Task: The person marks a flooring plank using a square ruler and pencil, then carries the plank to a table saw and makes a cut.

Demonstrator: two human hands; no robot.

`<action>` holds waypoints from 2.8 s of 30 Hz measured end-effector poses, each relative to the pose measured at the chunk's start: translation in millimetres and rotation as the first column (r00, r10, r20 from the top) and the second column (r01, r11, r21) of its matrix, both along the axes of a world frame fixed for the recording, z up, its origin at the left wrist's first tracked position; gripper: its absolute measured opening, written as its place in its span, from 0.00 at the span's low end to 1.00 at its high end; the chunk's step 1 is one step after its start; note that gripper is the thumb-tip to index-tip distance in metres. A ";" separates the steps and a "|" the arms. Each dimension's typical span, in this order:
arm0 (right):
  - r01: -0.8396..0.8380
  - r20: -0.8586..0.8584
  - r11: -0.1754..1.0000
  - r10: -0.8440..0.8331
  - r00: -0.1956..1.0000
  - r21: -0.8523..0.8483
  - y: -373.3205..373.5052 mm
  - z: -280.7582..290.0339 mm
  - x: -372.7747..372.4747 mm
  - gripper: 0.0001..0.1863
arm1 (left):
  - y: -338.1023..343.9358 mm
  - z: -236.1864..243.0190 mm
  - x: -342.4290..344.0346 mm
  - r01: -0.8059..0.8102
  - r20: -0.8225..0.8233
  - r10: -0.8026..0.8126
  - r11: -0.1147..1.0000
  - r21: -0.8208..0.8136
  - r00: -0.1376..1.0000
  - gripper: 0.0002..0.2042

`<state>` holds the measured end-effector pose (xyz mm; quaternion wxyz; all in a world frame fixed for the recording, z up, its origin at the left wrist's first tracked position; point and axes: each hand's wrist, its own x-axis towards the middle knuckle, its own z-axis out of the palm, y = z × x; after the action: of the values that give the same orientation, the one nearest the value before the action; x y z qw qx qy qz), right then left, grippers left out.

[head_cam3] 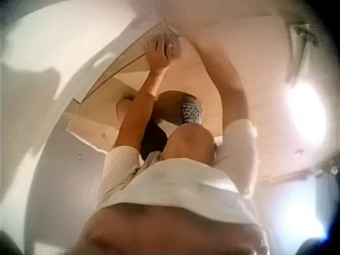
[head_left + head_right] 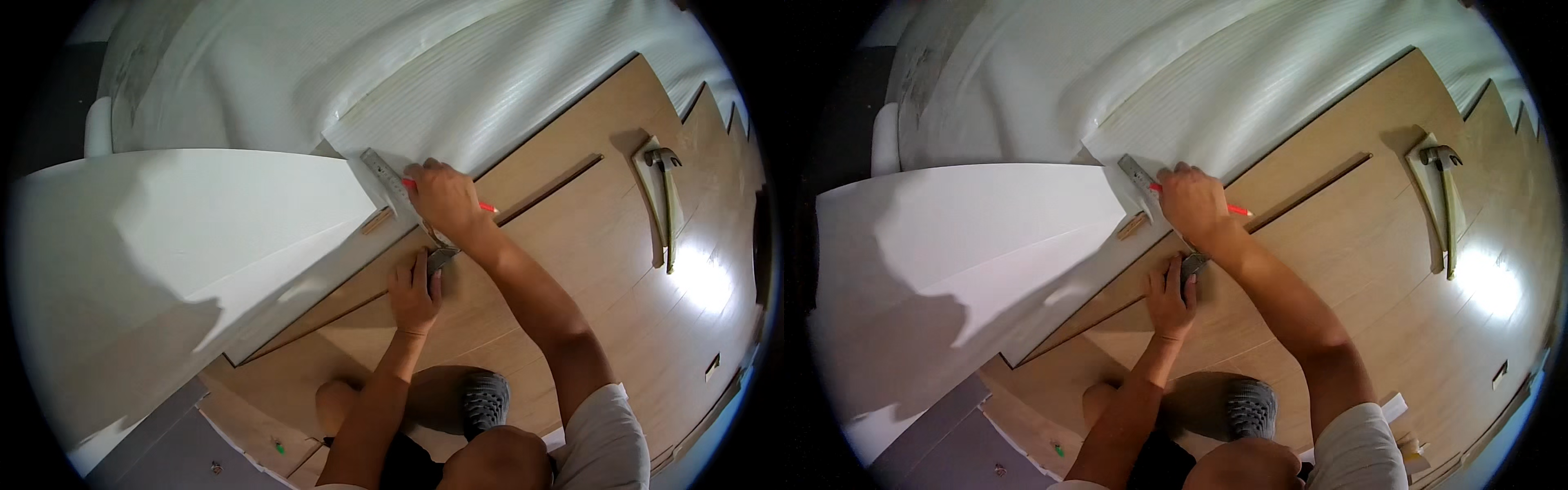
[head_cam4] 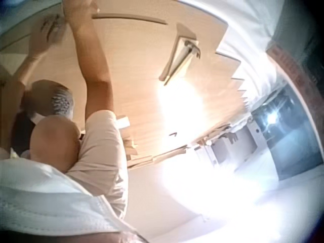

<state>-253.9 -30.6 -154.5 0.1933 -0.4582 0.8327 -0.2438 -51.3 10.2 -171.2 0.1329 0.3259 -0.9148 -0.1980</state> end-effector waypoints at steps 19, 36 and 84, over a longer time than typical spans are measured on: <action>-0.435 0.491 0.895 0.336 0.804 0.100 -119.9 -22.4 -55.3 0.24 | 1.4 -10.4 8.7 -0.113 0.045 0.114 0.993 -0.015 0.993 0.19; -0.495 0.848 0.866 0.206 0.488 0.074 -128.1 -3.3 -67.9 0.33 | 1.1 -11.4 11.8 -0.137 0.073 0.136 0.991 0.001 0.988 0.19; -0.220 0.857 0.974 0.062 0.511 0.061 -98.2 -12.4 -68.3 0.25 | 0.7 -3.2 2.9 -0.174 0.124 0.168 0.984 0.033 0.978 0.22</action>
<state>-322.2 -128.8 -166.8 0.6301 -0.3297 0.6090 -0.3512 -48.5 10.8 -174.4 0.0870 0.4175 -0.8852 -0.1857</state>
